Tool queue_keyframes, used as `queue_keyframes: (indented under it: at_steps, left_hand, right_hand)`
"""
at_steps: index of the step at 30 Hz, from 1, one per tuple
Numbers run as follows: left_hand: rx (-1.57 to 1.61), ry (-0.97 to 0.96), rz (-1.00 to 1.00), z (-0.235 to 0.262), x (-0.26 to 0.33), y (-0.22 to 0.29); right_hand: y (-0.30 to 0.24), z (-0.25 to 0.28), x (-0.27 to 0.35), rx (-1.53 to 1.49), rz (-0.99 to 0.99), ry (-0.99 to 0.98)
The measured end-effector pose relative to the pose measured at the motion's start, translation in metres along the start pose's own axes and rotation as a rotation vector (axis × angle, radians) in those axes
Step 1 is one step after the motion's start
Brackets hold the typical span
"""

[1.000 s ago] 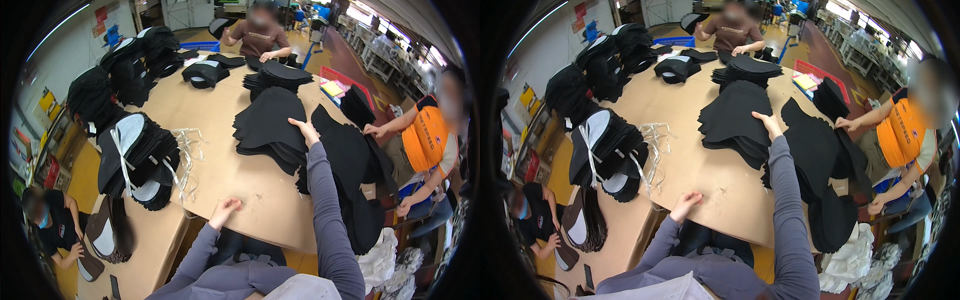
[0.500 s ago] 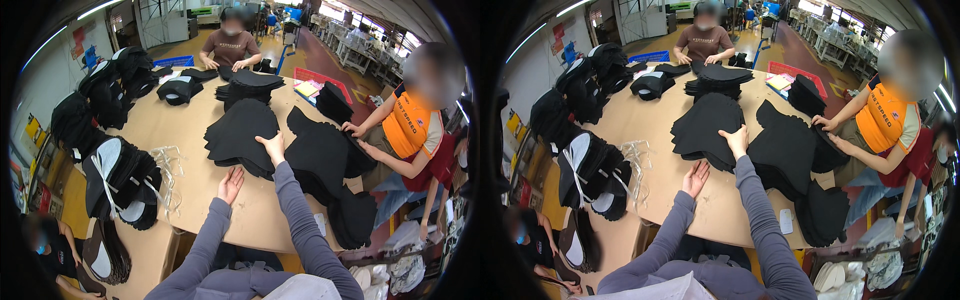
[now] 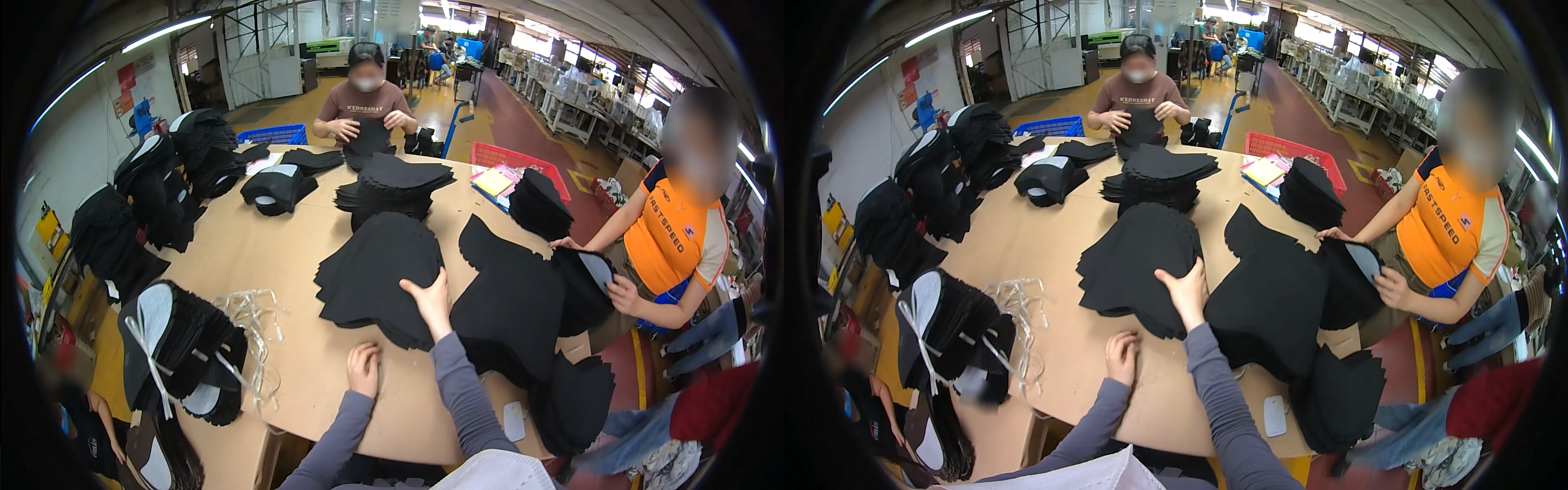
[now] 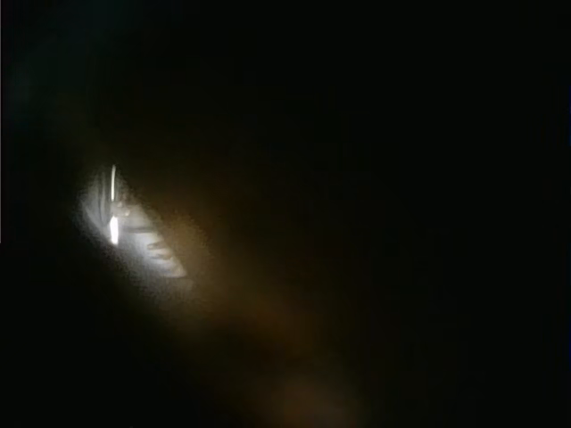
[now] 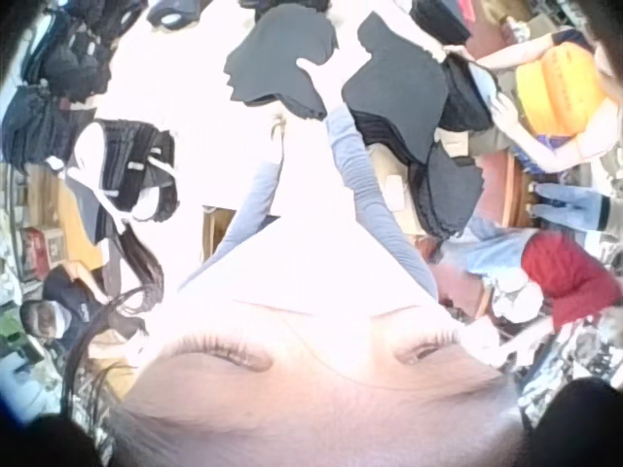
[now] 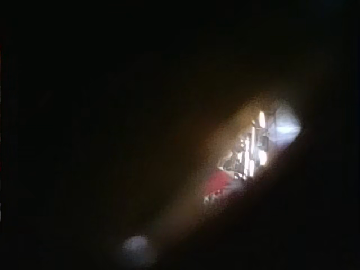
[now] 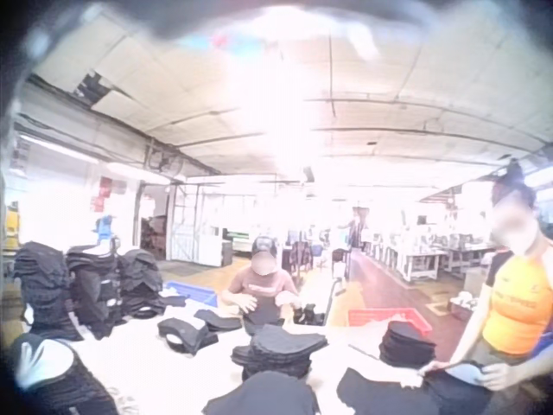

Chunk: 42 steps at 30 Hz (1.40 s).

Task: The person assembles footwear parts by hand at a workbench. They pick up black insoles and white inserts, align them, and tie them together with white elastic bands. The finished units are stacked on the table. Coworkers are visible in the background performing similar tasks.

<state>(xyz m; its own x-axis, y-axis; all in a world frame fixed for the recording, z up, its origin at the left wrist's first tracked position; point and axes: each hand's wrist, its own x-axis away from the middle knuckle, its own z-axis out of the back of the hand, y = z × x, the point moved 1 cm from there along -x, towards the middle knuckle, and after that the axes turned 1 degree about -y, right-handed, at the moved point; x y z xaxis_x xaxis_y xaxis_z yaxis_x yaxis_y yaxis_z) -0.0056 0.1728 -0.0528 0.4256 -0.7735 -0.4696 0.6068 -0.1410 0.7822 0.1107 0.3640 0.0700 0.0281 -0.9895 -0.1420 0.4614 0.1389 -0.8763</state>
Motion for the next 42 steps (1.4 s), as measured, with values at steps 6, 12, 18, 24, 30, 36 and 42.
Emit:
queue_keyframes:
  at_steps: [6, 12, 18, 24, 30, 36, 42]
  left_hand:
    - [-0.402, -0.177, 0.113, -0.012, -0.009, 0.026]
    - [-0.56, -0.315, 0.167, -0.014, -0.01, 0.033]
    - [-0.577, -0.322, 0.16, -0.018, -0.008, 0.03]
    - [-0.609, -0.345, 0.167, -0.018, -0.011, 0.034]
    - [-0.609, -0.335, 0.152, -0.018, -0.018, 0.036]
    - [-0.61, -0.345, 0.121, -0.013, -0.015, 0.029]
    - [-0.637, -0.258, 0.061, -0.022, -0.008, 0.037]
  right_hand:
    - [-0.023, 0.009, 0.016, 0.061, -0.065, -0.026]
    - [-0.028, 0.013, 0.016, 0.058, -0.095, -0.058]
    - [-0.028, 0.014, 0.015, 0.086, -0.111, -0.079]
    - [-0.024, 0.011, 0.017, 0.103, -0.081, -0.053]
    - [-0.026, 0.013, 0.011, 0.067, -0.093, -0.062]
    - [-0.028, 0.004, 0.017, -0.004, -0.084, -0.133]
    - [-0.004, 0.011, 0.004, 0.079, 0.002, -0.036]
